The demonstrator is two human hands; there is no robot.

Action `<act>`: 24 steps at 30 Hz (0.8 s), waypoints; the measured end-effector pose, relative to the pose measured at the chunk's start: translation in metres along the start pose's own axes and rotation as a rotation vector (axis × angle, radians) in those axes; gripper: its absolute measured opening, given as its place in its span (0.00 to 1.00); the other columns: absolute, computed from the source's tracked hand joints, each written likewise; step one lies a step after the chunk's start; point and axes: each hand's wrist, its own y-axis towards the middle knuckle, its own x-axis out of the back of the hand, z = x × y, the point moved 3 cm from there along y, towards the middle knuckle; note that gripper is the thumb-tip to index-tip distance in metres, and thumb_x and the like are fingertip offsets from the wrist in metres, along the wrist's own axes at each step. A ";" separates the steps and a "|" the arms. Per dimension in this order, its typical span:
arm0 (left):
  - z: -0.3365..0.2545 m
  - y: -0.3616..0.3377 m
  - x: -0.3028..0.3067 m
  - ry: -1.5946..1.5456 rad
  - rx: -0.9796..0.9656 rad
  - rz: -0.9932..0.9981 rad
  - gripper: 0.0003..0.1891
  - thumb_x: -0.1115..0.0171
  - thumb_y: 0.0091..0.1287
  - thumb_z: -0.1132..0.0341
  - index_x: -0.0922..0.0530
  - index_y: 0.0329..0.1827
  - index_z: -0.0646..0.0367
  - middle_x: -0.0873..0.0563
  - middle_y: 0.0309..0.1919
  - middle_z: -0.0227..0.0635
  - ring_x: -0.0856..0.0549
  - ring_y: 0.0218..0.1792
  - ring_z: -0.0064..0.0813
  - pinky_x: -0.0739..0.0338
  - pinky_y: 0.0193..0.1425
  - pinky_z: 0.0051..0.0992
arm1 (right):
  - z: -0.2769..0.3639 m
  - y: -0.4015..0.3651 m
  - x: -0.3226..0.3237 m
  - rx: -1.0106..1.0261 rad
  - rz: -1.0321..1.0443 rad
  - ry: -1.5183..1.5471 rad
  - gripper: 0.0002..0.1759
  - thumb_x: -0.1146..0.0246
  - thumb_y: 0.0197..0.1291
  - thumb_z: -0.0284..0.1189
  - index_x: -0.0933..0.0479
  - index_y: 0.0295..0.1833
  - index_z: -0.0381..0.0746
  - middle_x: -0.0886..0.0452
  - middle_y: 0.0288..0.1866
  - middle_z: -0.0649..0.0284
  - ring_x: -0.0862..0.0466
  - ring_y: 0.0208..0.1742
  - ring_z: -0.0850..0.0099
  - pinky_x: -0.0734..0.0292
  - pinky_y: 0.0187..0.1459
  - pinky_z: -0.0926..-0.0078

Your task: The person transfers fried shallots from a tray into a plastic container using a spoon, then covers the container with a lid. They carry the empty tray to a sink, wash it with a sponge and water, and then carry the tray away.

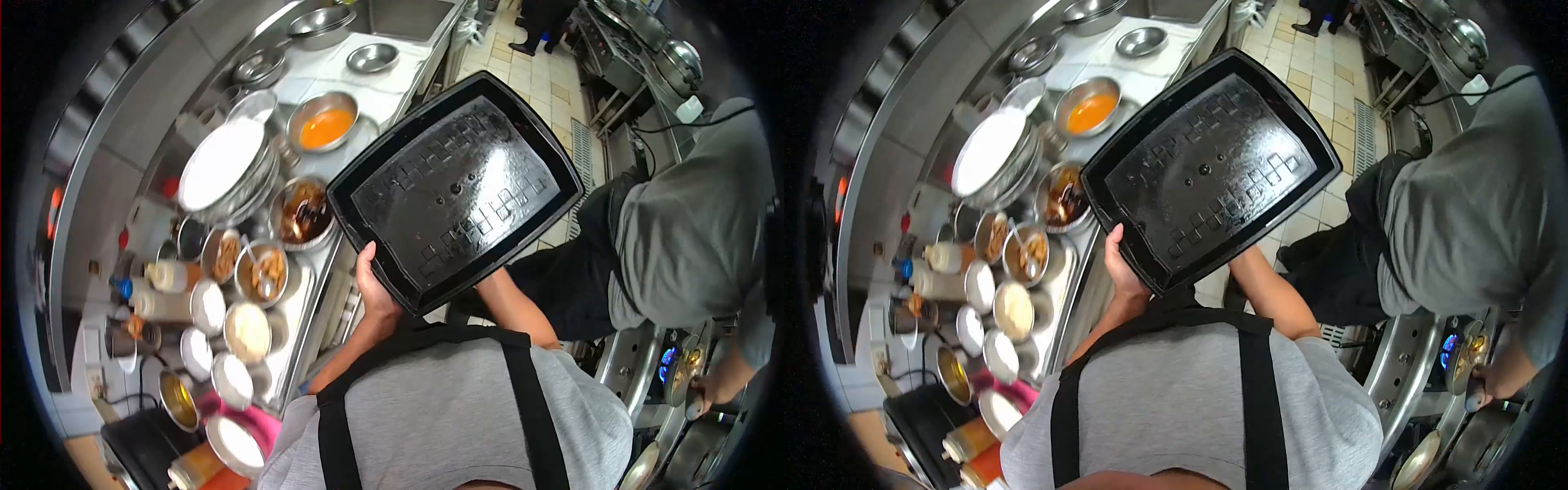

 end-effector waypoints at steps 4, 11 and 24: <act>-0.011 0.096 -0.021 -0.007 -0.061 0.021 0.25 0.55 0.68 0.55 0.29 0.59 0.66 0.19 0.53 0.44 0.19 0.53 0.40 0.28 0.62 0.37 | 0.093 0.071 0.000 0.171 -0.144 -0.175 0.16 0.47 0.68 0.36 0.27 0.55 0.39 0.19 0.39 0.62 0.21 0.31 0.69 0.21 0.33 0.71; -0.002 0.260 -0.093 0.067 -0.119 -0.025 0.24 0.55 0.68 0.56 0.29 0.60 0.64 0.20 0.54 0.40 0.20 0.53 0.39 0.28 0.61 0.38 | 0.263 0.119 0.112 0.456 -0.661 -0.626 0.07 0.40 0.60 0.35 0.30 0.39 0.45 0.36 0.21 0.71 0.43 0.11 0.81 0.51 0.10 0.81; 0.017 0.541 -0.163 0.129 -0.312 -0.249 0.25 0.46 0.65 0.52 0.27 0.58 0.62 0.18 0.51 0.39 0.19 0.51 0.39 0.25 0.58 0.37 | 0.488 0.357 0.193 0.328 -1.061 -1.082 0.11 0.41 0.52 0.37 0.31 0.30 0.43 0.37 0.13 0.63 0.36 0.10 0.67 0.43 0.11 0.63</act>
